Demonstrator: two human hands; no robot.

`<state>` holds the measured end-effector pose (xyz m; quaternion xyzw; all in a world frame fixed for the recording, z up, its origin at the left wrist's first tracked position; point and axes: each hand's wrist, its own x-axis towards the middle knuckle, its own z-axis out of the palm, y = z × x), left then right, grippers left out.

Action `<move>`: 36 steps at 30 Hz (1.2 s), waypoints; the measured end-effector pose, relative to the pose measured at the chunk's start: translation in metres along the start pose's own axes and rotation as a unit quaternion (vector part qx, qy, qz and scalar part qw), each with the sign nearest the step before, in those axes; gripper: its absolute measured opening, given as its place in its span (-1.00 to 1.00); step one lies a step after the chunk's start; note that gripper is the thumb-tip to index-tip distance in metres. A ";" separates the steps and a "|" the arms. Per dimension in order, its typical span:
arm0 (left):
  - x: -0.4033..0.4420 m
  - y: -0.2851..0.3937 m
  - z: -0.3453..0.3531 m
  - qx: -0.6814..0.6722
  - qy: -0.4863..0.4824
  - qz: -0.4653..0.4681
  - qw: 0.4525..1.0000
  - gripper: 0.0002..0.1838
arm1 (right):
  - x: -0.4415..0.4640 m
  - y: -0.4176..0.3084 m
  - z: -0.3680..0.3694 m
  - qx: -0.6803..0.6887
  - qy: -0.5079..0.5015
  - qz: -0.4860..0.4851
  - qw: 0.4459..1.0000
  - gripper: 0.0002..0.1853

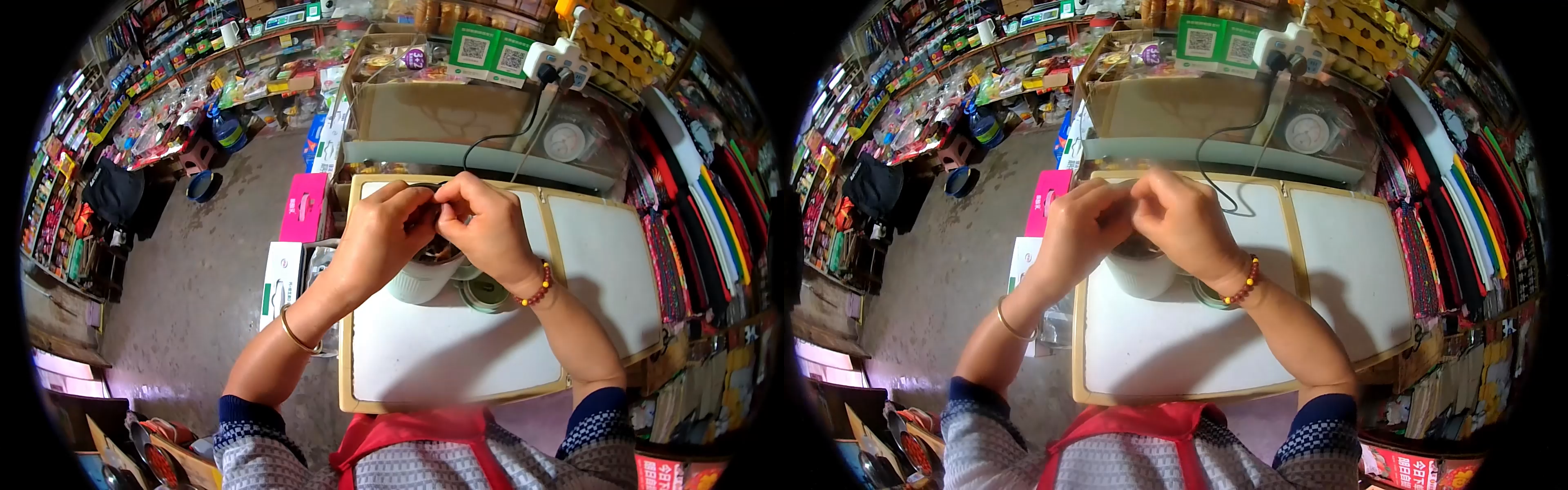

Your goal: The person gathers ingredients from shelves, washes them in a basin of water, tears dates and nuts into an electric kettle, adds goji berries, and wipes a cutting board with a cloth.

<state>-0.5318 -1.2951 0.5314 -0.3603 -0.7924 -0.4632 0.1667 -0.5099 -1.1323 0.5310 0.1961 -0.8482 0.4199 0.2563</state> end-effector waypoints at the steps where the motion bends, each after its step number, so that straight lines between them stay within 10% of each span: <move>1: 0.000 0.000 0.000 -0.013 0.004 0.000 1.000 -0.78 | 0.001 -0.001 -0.001 0.019 0.007 0.011 1.000 -0.89; 17: -0.002 -0.021 0.008 -0.159 0.057 -0.021 0.985 -0.82 | 0.008 -0.001 -0.012 0.450 -0.114 0.282 0.840 -0.76; 36: -0.001 0.000 0.005 -0.085 0.051 -0.043 0.994 -0.87 | -0.002 0.003 0.006 0.186 -0.071 0.147 0.969 -0.82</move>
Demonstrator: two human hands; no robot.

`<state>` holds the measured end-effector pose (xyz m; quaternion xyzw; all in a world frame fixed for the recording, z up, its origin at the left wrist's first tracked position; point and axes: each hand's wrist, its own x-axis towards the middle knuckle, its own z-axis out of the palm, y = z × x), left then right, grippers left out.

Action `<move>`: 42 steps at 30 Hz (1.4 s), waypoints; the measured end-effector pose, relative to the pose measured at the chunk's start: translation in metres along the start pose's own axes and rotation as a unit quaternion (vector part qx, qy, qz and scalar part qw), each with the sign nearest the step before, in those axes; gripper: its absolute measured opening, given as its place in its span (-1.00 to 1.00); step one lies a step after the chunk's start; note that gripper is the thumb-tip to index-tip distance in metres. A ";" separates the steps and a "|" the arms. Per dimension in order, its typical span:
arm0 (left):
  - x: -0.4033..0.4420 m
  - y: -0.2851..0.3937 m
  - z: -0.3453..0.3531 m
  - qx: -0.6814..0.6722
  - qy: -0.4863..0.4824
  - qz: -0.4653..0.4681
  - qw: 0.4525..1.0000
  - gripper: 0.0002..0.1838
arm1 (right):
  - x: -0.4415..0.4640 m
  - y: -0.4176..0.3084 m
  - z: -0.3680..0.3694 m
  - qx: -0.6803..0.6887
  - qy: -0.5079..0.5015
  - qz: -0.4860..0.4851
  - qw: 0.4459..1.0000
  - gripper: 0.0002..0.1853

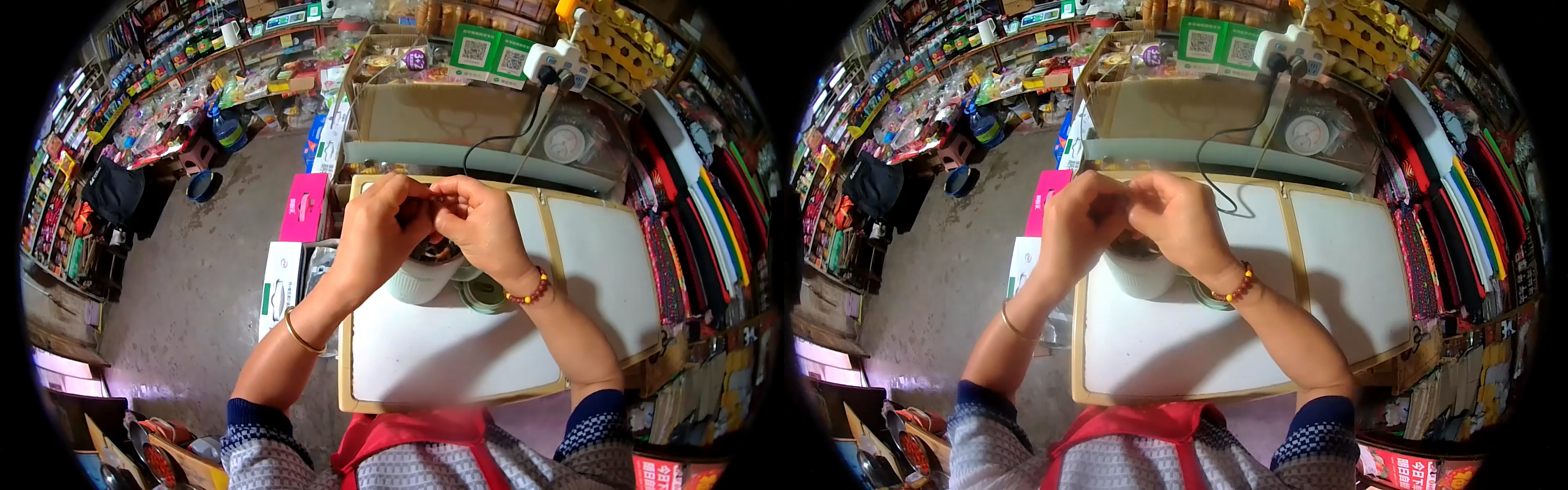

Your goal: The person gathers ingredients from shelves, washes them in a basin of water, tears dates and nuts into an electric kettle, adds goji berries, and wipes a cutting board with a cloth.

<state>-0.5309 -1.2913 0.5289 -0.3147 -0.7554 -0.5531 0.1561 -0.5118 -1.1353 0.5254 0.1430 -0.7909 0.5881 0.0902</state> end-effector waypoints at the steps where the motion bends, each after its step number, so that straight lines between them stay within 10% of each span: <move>1: 0.000 0.001 0.000 -0.039 -0.009 -0.030 0.999 -0.89 | -0.001 -0.004 0.000 0.018 0.004 0.002 1.000 -0.82; 14: 0.002 -0.021 -0.003 -0.061 -0.020 0.026 0.998 -0.82 | 0.007 0.003 -0.004 0.300 0.006 0.057 0.952 -0.78; 35: 0.002 -0.010 -0.017 0.199 -0.074 0.174 0.961 -0.72 | 0.003 0.002 0.009 0.137 -0.009 0.066 0.988 -0.84; 42: 0.003 -0.011 -0.016 0.173 -0.033 0.212 0.961 -0.74 | 0.002 -0.004 -0.009 0.308 -0.097 0.152 0.934 -0.86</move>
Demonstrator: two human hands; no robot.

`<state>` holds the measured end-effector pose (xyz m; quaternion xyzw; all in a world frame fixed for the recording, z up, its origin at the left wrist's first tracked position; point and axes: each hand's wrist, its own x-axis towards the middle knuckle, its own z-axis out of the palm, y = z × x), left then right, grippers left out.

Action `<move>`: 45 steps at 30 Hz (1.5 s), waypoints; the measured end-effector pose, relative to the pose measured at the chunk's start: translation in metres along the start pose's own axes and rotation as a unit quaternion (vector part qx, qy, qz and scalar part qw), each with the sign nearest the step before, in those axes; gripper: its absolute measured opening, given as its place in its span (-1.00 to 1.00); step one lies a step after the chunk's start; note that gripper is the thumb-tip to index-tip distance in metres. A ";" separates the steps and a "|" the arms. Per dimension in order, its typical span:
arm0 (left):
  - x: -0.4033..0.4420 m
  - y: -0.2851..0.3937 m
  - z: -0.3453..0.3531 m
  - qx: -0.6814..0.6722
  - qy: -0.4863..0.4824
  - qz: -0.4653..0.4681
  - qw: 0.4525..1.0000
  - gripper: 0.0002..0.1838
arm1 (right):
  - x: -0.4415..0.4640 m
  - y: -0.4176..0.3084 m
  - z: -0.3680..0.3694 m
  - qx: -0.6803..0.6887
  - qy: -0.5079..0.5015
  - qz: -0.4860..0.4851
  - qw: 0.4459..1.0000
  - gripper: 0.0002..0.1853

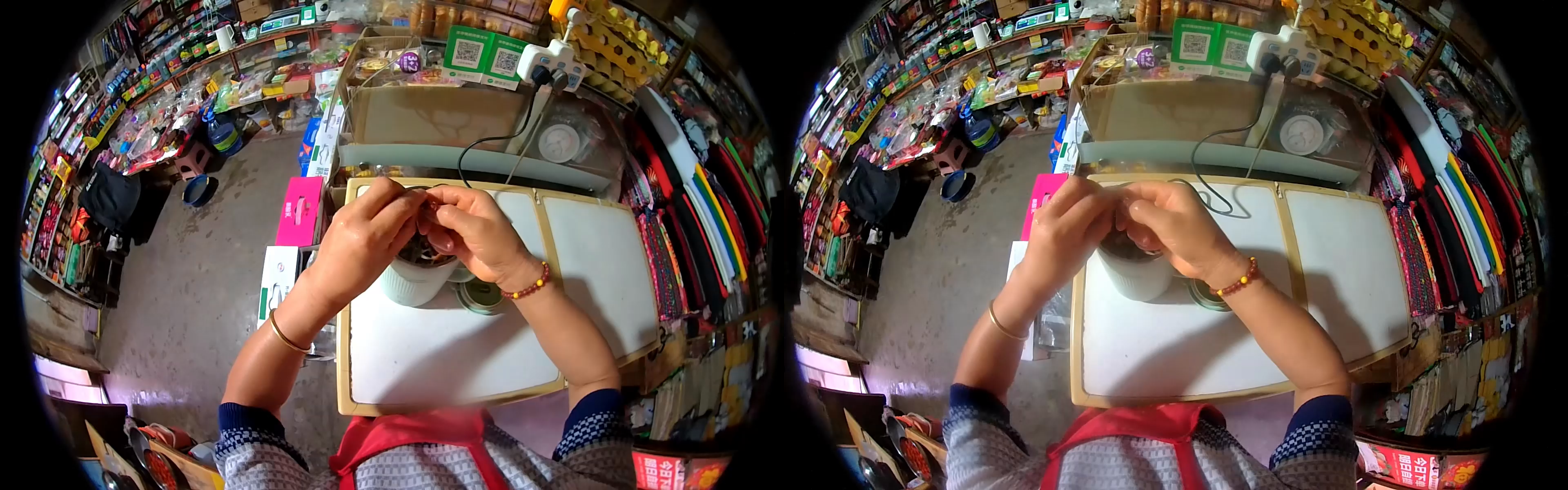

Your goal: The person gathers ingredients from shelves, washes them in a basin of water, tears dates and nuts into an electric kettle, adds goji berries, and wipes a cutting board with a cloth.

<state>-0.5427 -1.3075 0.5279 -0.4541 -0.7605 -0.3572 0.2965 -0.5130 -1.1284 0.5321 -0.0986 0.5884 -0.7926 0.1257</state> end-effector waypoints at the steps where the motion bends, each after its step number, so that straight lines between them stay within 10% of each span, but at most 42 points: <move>1: 0.000 0.000 0.001 -0.004 0.006 0.019 1.000 -0.74 | -0.001 -0.002 -0.001 0.039 -0.028 0.025 0.999 -0.81; 27: 0.001 0.010 0.018 -0.053 0.078 -0.131 0.987 -0.81 | 0.007 0.007 0.010 0.003 0.053 -0.065 0.996 -0.85; 30: 0.003 0.010 0.022 -0.101 0.129 -0.186 0.969 -0.88 | 0.007 0.007 0.009 -0.037 0.066 -0.066 0.995 -0.85; 33: 0.007 0.000 0.018 -0.358 0.120 -0.409 0.831 -0.92 | -0.001 -0.004 0.004 -0.119 0.049 -0.054 0.990 -0.83; 37: 0.001 -0.005 0.011 -0.234 0.033 -0.337 0.912 -0.88 | -0.018 -0.019 0.002 -0.227 0.064 -0.077 0.969 -0.80; 45: 0.011 -0.004 0.010 0.006 -0.153 -0.235 0.960 -0.73 | -0.082 -0.063 0.055 0.031 -0.379 -0.157 0.911 -0.78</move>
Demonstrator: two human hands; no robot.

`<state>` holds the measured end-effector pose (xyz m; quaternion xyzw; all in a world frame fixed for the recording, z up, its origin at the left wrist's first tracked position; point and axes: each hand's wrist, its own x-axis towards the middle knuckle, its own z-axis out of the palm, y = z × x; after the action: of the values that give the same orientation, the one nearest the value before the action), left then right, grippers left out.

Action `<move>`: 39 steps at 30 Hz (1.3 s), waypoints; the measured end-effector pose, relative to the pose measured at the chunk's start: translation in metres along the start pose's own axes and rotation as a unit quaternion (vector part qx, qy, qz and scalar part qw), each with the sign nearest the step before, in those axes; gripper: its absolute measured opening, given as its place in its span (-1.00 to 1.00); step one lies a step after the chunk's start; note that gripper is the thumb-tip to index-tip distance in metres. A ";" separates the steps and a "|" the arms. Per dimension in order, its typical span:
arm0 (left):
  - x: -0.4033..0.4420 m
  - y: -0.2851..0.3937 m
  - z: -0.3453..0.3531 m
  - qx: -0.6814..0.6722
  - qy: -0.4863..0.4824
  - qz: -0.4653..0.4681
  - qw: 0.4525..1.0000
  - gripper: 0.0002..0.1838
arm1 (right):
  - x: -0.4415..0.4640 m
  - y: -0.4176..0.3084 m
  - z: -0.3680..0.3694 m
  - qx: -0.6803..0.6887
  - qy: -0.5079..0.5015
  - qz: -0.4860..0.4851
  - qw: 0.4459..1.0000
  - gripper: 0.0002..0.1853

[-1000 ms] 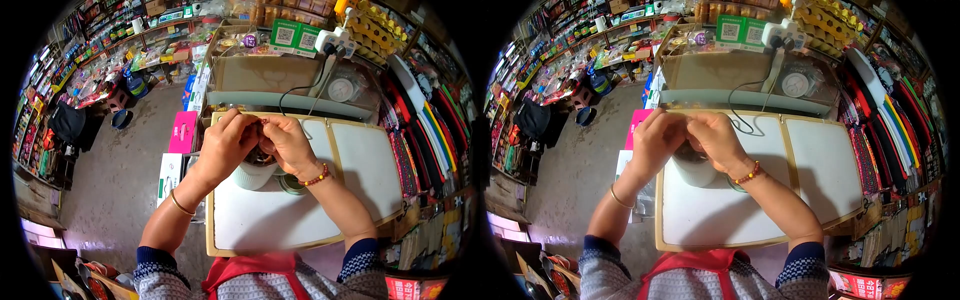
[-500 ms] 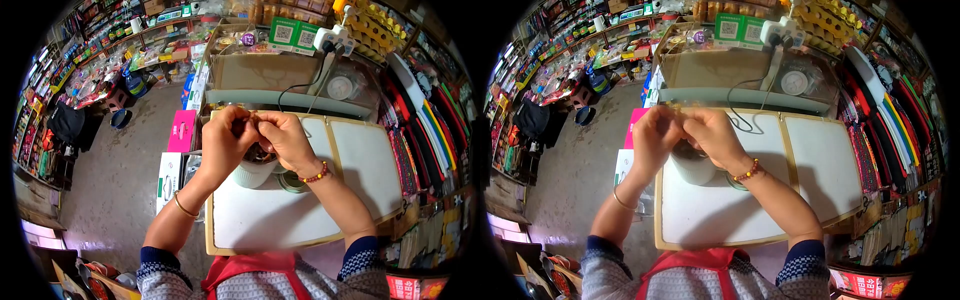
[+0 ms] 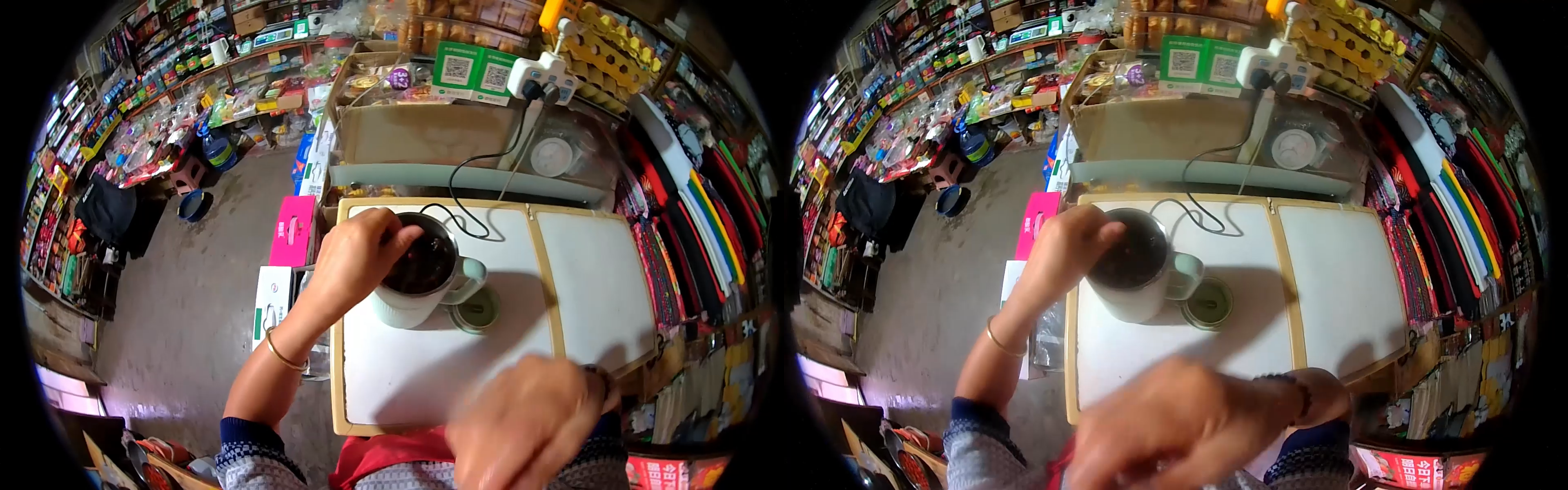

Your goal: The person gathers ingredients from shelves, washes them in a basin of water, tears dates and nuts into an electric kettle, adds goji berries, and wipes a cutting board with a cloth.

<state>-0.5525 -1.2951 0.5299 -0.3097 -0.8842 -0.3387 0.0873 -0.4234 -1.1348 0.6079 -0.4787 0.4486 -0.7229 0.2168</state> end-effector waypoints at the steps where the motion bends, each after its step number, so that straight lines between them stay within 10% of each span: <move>1: 0.000 0.000 -0.001 -0.109 -0.001 -0.058 0.992 -0.76 | 0.006 -0.010 -0.001 0.028 -0.054 0.041 0.997 -0.81; 5: 0.000 -0.014 -0.012 -0.477 -0.112 -0.182 0.853 -0.74 | 0.010 0.023 0.054 0.268 0.038 -0.154 0.950 -0.84; 8: -0.006 -0.018 -0.014 -0.566 -0.163 -0.150 0.794 -0.70 | 0.019 0.008 0.041 0.085 0.170 -0.216 0.958 -0.85; 9: -0.007 -0.011 -0.014 -0.584 -0.155 -0.137 0.785 -0.67 | 0.013 -0.001 0.013 -0.197 0.191 -0.130 0.953 -0.87; 11: -0.009 -0.011 -0.014 -0.606 -0.152 -0.106 0.773 -0.39 | 0.006 0.011 -0.036 -0.517 0.269 0.028 0.812 -0.91; 20: -0.018 0.007 -0.007 -0.204 -0.015 0.044 0.978 0.00 | -0.001 0.059 -0.084 -0.425 0.343 0.148 0.824 -0.76; 28: -0.020 0.008 -0.010 -0.175 -0.004 -0.016 0.984 -0.69 | -0.003 0.066 -0.088 -0.323 0.389 0.143 0.851 -0.78; 39: -0.020 0.018 -0.031 -0.165 -0.032 0.001 0.986 -0.83 | 0.002 0.068 -0.071 -0.615 0.282 0.016 0.736 -0.78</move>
<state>-0.5276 -1.3142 0.5560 -0.3314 -0.8183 -0.4696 0.0076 -0.4957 -1.1392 0.5409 -0.2748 0.8437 -0.3875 -0.2501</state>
